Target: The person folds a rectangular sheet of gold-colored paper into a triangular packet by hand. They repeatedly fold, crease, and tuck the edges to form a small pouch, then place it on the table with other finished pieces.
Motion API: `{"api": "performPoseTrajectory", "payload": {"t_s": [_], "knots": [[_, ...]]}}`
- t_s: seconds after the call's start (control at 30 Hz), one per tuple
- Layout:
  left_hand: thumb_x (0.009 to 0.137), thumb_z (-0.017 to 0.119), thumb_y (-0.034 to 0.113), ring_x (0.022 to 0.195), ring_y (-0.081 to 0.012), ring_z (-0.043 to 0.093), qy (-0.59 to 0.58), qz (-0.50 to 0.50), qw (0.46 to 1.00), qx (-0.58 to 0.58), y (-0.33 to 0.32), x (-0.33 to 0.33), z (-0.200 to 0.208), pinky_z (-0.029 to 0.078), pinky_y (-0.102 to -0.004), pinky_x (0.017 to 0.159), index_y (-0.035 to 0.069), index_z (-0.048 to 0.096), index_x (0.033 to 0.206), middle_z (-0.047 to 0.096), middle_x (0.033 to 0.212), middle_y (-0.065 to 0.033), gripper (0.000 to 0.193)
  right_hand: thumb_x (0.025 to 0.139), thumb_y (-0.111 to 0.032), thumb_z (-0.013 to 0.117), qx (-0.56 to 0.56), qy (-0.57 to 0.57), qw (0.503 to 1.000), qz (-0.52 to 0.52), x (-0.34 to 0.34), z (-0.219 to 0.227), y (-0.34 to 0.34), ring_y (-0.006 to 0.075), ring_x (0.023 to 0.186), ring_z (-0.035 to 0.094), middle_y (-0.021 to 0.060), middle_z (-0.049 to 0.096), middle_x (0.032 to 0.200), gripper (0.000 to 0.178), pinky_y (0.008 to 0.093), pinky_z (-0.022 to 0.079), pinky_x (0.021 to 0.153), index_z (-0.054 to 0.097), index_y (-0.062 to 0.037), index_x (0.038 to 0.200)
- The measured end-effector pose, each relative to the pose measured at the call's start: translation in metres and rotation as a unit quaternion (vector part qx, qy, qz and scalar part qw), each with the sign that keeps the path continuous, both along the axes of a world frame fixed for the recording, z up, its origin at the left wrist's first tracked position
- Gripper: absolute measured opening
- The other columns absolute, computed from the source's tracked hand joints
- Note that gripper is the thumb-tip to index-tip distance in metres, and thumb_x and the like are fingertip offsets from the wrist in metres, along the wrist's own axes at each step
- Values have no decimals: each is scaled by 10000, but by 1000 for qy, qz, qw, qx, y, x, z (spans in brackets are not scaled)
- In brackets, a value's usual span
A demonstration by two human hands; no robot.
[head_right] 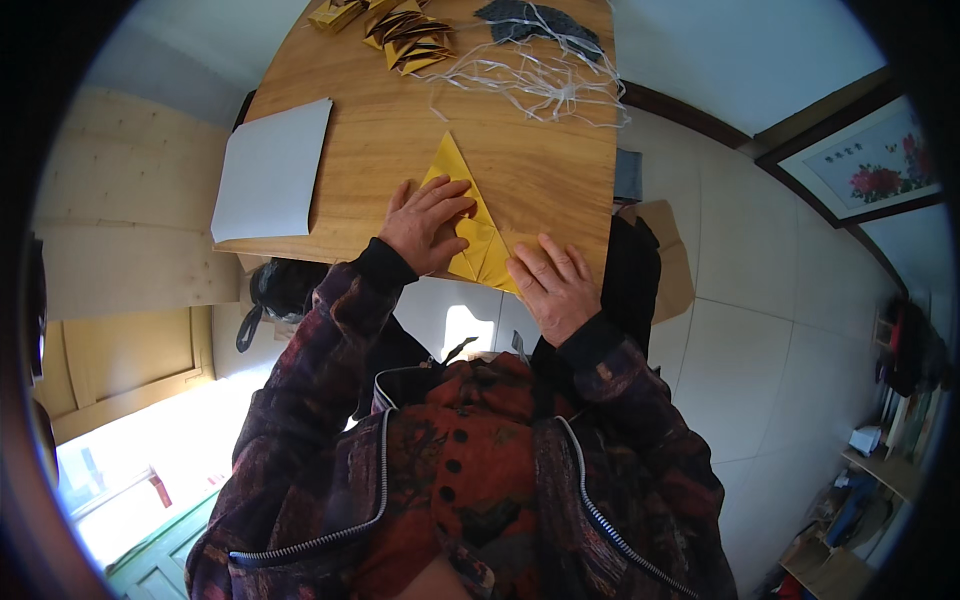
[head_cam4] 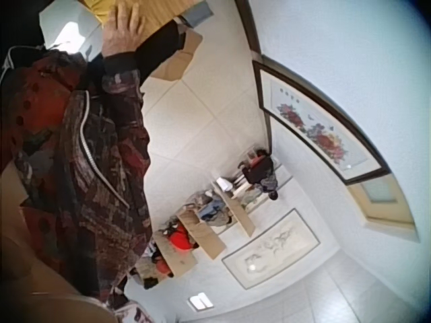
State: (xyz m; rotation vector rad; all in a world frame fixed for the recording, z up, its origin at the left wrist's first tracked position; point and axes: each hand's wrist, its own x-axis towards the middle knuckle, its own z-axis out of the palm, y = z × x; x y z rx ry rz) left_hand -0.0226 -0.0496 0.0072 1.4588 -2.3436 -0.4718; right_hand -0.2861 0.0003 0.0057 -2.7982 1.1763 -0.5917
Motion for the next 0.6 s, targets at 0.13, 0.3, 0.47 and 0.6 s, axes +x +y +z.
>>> {"api": "performPoseTrajectory", "payload": {"t_s": [0.13,0.3,0.47,0.6], "knots": [[751,733,284,1396,-237,360,18,-13,999,31,-2,5,3,163,-617,1119,206,584,1200,477,1434,8,479,858,-158,607,12,8,1000,20,10,4,14,266,1306,445,40,547,1342,348,481,376,1043,626,-109,1202],[729,760,279,1411,-230,341,9,-37,998,48,-2,8,4,141,-617,1126,208,572,1214,465,1449,14,526,862,-162,603,28,-6,999,29,19,3,18,258,1338,416,41,510,1396,367,465,375,1050,618,-113,1226],[745,743,272,1448,-250,267,-6,-63,993,100,-7,12,8,80,-608,1146,207,523,1306,405,1496,-14,606,844,-149,639,3,-2,999,32,25,1,-2,258,1336,421,8,540,1365,385,461,367,1059,620,-112,1227],[738,745,290,1451,-252,261,2,-70,991,115,-8,14,12,70,-606,1149,206,510,1319,396,1503,-14,633,856,-149,610,16,23,998,64,28,0,-10,258,1365,383,-17,517,1393,388,468,351,1072,619,-128,1244]]}}
